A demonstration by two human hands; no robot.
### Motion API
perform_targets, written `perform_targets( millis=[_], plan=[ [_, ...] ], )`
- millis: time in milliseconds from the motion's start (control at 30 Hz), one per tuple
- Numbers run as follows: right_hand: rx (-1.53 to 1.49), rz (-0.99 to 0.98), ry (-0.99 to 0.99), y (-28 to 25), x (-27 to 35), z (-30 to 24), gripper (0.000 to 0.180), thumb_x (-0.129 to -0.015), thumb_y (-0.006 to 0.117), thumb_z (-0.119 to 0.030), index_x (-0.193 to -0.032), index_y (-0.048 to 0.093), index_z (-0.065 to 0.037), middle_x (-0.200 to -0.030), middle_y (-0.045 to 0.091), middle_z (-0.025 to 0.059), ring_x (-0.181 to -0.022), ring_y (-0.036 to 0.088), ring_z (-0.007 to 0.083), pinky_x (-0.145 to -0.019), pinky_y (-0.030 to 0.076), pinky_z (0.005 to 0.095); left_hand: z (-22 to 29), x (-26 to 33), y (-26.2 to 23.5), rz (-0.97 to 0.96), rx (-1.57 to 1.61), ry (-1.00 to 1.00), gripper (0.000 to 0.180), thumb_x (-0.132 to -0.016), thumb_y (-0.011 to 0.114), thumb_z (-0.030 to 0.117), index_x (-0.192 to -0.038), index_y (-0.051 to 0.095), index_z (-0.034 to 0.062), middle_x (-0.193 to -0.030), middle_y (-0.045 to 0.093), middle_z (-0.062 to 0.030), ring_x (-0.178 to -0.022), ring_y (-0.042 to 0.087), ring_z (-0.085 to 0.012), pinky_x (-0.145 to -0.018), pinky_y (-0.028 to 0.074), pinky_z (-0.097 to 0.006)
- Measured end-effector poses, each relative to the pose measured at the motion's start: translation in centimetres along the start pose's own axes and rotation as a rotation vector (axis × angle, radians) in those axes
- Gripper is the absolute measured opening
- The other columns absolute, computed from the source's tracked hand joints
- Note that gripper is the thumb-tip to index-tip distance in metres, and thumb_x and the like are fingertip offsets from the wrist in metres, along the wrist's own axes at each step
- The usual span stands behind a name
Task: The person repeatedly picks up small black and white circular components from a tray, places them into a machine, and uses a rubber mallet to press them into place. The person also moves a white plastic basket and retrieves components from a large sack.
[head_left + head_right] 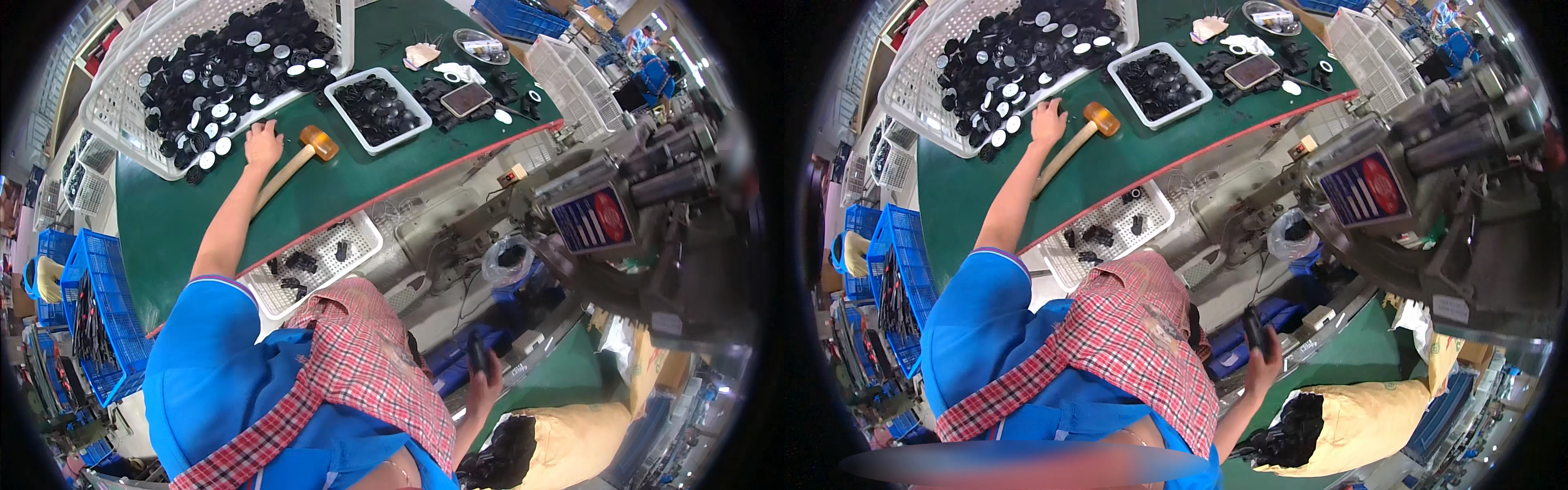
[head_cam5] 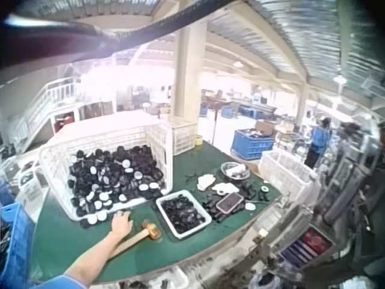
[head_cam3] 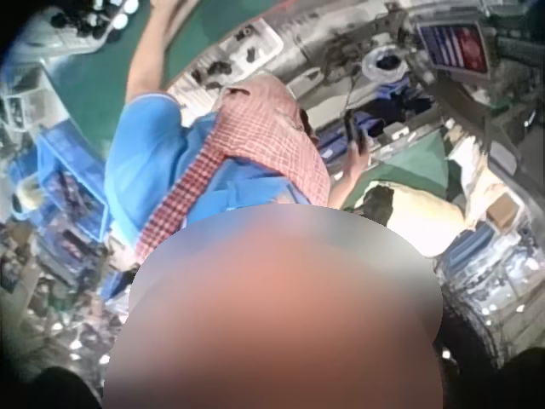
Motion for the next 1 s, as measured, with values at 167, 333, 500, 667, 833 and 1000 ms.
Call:
perform_targets(
  millis=[167, 333, 500, 667, 833, 1000],
  plan=[
    [-0.175, -0.202, -0.099, 13.9, -9.7, -2.6, 0.082, -0.068, 0.080, -0.021, -0.138, 0.042, 0.000, -0.128, 0.051, 0.0134, -0.119, 0.050, 0.0237, -0.103, 0.038, 0.0355, -3.0, -0.4, 1.3, -0.137, 0.058, 0.195, 0.050, -0.078, 0.073, 0.026, -0.125, 0.057, 0.0180, -0.119, 0.050, -0.0158, -0.105, 0.055, -0.0391, -0.089, 0.048, -0.047],
    [-0.460, -0.419, -0.022, 21.8, -13.3, -5.7, 0.077, -0.067, 0.079, -0.014, -0.135, 0.044, -0.002, -0.127, 0.053, 0.0134, -0.117, 0.053, 0.0231, -0.103, 0.039, 0.0360, 1.4, 0.4, -3.5, -0.034, 0.380, 0.179, 0.044, -0.081, 0.072, 0.023, -0.120, 0.060, 0.0067, -0.100, 0.065, -0.0150, -0.090, 0.063, -0.0314, -0.082, 0.051, -0.036],
    [-0.608, -0.503, 0.038, 24.6, -14.5, -6.8, 0.086, -0.078, 0.076, -0.044, -0.139, 0.037, 0.002, -0.125, 0.054, 0.0165, -0.112, 0.058, 0.0289, -0.097, 0.047, 0.0399, 13.4, 7.9, -7.6, -0.597, 1.127, 0.205, 0.047, -0.082, 0.073, 0.013, -0.123, 0.052, 0.0021, -0.113, 0.059, -0.0092, -0.097, 0.058, -0.0143, -0.084, 0.050, -0.029],
    [-0.478, -0.492, 0.035, 23.5, -14.6, -6.5, 0.073, -0.086, 0.068, -0.045, -0.137, 0.041, 0.000, -0.117, 0.058, 0.0133, -0.103, 0.062, 0.0251, -0.090, 0.050, 0.0364, 24.3, 14.8, -11.9, -0.934, 1.126, 0.580, 0.054, -0.072, 0.079, 0.013, -0.119, 0.054, 0.0035, -0.111, 0.061, -0.0080, -0.104, 0.060, -0.0175, -0.089, 0.048, -0.031],
    [-0.446, -0.392, -0.033, 20.4, -14.8, -6.3, 0.064, -0.088, 0.067, -0.039, -0.135, 0.046, -0.001, -0.116, 0.059, 0.0089, -0.106, 0.059, 0.0186, -0.093, 0.046, 0.0317, 30.3, 17.8, -12.8, -0.765, 0.975, 0.809, 0.053, -0.080, 0.072, 0.026, -0.123, 0.053, 0.0008, -0.110, 0.061, -0.0169, -0.097, 0.062, -0.0324, -0.084, 0.048, -0.038],
    [-0.220, -0.395, -0.142, 18.0, -13.9, -6.6, 0.063, -0.088, 0.068, -0.033, -0.136, 0.045, 0.001, -0.125, 0.054, 0.0077, -0.114, 0.051, 0.0159, -0.100, 0.038, 0.0302, 33.5, 20.2, -11.4, -0.605, 0.940, 0.765, 0.050, -0.093, 0.050, 0.039, -0.125, 0.051, 0.0013, -0.112, 0.060, -0.0225, -0.096, 0.061, -0.0375, -0.081, 0.048, -0.040]
  ],
)
Point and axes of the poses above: each hand's wrist, its own x-axis away from the middle knuckle, its own y-axis out of the palm, z = x × y, the point moved 5 cm from there along -x, towards the middle knuckle
